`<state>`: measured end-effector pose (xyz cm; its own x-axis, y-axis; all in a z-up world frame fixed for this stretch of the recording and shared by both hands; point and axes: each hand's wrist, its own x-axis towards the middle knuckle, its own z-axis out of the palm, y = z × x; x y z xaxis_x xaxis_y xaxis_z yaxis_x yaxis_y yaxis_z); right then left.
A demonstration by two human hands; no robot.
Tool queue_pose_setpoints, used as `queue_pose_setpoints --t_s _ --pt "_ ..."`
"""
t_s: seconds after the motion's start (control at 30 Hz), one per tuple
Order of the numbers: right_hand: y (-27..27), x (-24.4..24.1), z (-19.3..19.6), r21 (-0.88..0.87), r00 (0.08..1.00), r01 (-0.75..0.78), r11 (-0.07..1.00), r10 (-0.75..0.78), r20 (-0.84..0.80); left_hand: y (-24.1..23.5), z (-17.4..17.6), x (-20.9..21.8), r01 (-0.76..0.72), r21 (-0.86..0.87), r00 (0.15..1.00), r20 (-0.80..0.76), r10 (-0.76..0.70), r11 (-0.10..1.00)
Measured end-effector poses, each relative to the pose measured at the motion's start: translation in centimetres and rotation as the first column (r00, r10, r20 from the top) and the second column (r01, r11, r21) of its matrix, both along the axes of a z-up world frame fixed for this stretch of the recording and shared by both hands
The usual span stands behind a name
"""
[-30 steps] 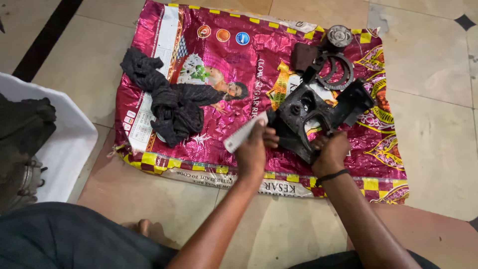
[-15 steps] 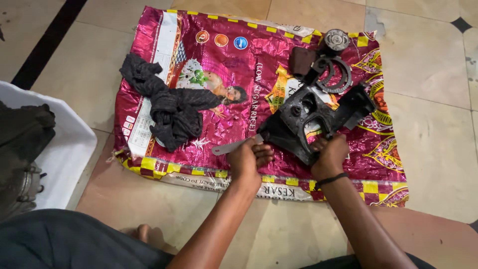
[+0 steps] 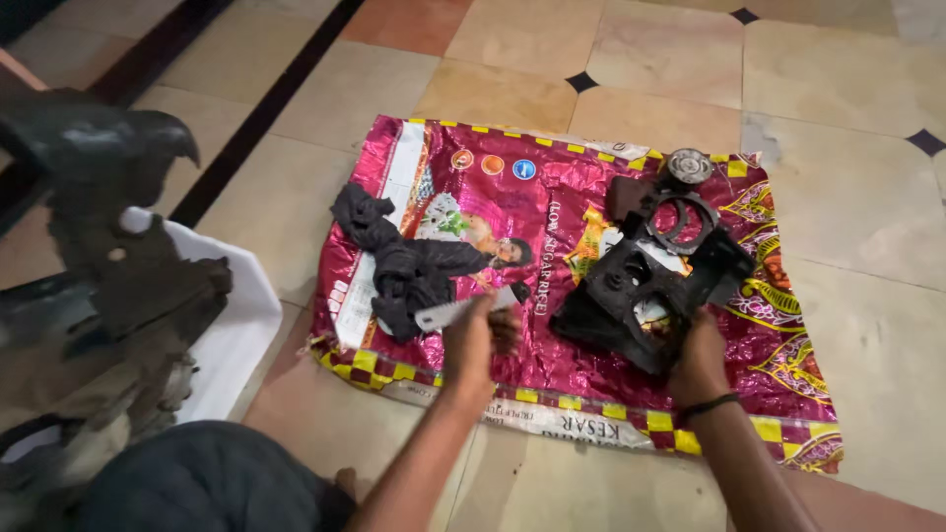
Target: The person sits on the floor and uses a metal scraper to clean a black metal part, likely a motorcycle engine cover. They scrape the surface to remove residue and wipe the part with a dark cloth. The person handles the part with both hands, turning it to access different areas.
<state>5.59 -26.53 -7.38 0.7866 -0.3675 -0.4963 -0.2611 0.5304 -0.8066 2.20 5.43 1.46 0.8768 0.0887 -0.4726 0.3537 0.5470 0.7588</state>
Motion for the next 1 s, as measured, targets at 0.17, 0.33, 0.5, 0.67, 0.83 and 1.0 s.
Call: queue_pose_setpoints --t_s 0.17,0.33,0.5,0.67,0.83,1.0 --pt "-3.7 -0.1 2.0 -0.783 0.929 -0.369 0.500 0.184 -0.320 5.9 4.3 0.5 0.195 0.327 0.977 0.022 -0.214 0.925" --pt "-2.2 -2.9 8.9 -0.902 0.899 -0.430 -0.036 0.073 -0.431 11.1 3.8 1.2 -0.095 0.539 0.973 0.228 -0.036 0.837" --pt "6.7 -5.9 16.1 -0.972 0.958 -0.186 -0.142 0.195 -0.212 12.3 3.6 0.8 -0.346 0.427 0.932 0.262 0.251 0.835" --pt "18.0 -6.1 14.5 -0.977 0.667 -0.170 0.129 0.745 -0.018 11.7 4.5 1.5 -0.406 0.268 0.911 0.193 0.364 0.874" --pt "25.4 1.4 8.6 -0.942 0.774 -0.177 0.285 0.632 0.046 12.4 3.7 2.6 -0.466 0.283 0.884 0.193 0.427 0.838" --pt "27.1 8.0 4.0 -0.992 0.796 0.050 0.112 0.595 0.107 11.7 3.5 2.9 -0.428 0.242 0.898 0.219 0.381 0.871"
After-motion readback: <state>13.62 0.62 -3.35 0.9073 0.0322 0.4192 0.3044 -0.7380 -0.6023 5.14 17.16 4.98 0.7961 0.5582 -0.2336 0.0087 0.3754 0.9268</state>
